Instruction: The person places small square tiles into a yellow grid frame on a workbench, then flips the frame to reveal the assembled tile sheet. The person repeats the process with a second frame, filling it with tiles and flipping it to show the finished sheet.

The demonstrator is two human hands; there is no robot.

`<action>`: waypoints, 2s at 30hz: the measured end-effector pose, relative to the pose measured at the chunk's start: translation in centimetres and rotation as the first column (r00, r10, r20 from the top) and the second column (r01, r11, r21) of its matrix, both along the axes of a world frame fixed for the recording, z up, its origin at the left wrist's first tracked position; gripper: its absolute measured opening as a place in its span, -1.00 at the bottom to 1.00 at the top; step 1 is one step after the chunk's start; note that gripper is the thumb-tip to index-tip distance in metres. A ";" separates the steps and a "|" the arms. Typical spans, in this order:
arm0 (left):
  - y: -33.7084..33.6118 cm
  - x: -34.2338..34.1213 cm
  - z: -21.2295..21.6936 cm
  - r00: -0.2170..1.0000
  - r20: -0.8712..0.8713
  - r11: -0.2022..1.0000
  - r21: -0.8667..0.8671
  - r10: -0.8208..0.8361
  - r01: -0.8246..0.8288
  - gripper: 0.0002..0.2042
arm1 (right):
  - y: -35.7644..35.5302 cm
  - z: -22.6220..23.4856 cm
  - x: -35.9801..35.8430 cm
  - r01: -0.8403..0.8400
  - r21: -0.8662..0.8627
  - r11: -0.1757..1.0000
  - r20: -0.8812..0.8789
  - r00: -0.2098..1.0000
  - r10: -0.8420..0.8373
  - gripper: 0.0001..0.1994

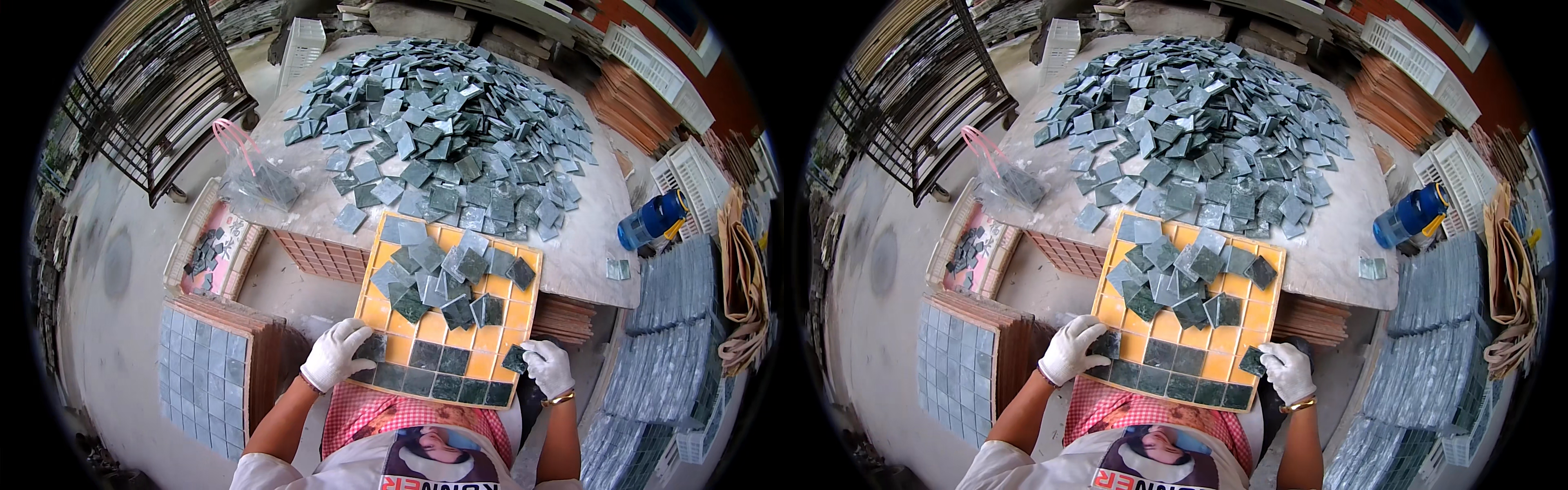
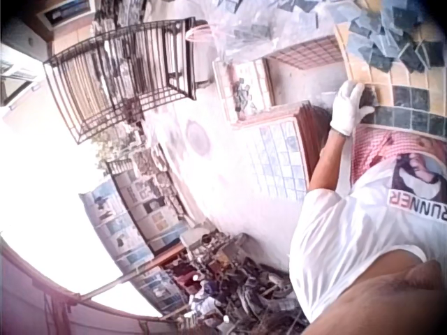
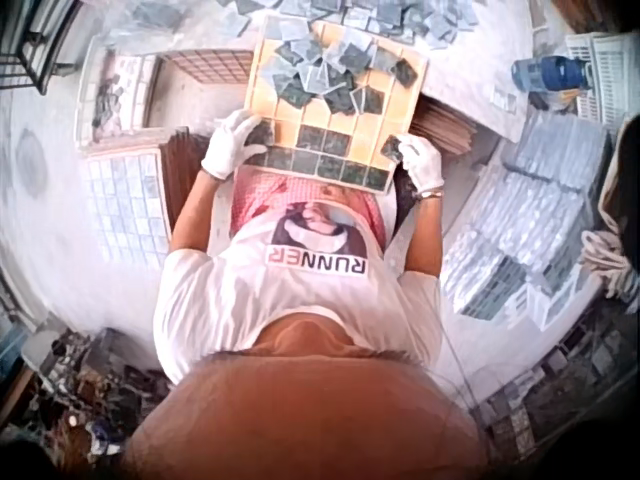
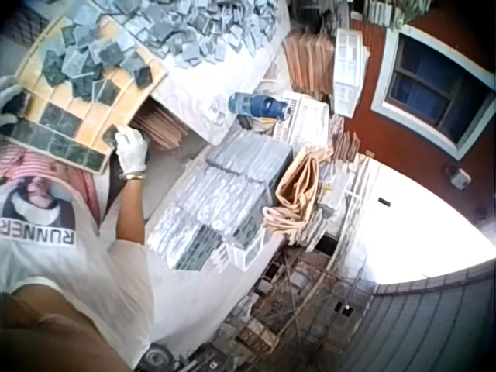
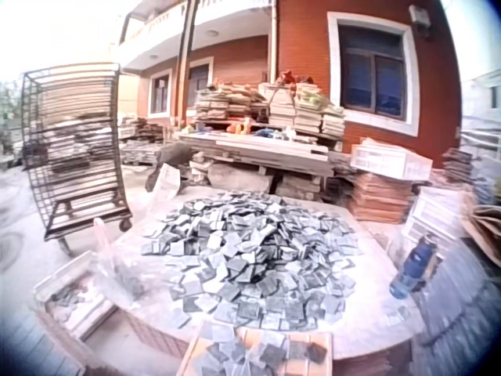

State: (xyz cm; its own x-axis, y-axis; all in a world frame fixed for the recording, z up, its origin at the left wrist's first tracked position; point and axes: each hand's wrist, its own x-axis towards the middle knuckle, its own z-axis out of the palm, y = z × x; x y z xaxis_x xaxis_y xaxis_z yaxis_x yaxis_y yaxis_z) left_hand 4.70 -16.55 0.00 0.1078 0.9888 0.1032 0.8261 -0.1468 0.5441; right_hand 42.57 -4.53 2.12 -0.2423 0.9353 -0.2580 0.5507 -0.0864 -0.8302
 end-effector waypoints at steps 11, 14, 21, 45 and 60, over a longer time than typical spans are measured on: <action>1.2 -2.9 1.5 0.977 0.214 0.993 -0.116 0.007 0.018 -0.76 | -0.3 -1.9 0.7 0.057 -0.117 0.992 -0.122 0.990 -0.071 -0.82; 2.6 -3.1 1.4 0.981 0.192 0.990 -0.138 0.040 -0.014 -0.80 | 0.0 -1.5 0.5 0.042 -0.136 0.990 -0.069 0.996 -0.052 -0.83; 1.8 -3.0 -0.7 0.935 0.303 0.982 -0.098 0.186 -0.164 -0.63 | -0.6 -1.3 0.5 0.036 -0.087 0.996 -0.113 0.993 -0.045 -0.85; -0.5 -1.4 -0.2 0.982 0.123 0.982 -0.143 0.143 -0.125 -0.48 | -3.7 -1.5 -1.1 -0.269 0.399 0.876 0.476 0.878 0.053 -0.66; 0.3 -0.6 -3.7 0.974 0.065 0.970 0.100 0.215 -0.221 -0.76 | 0.8 0.9 -5.9 -0.437 0.394 0.808 0.536 0.824 0.184 -0.47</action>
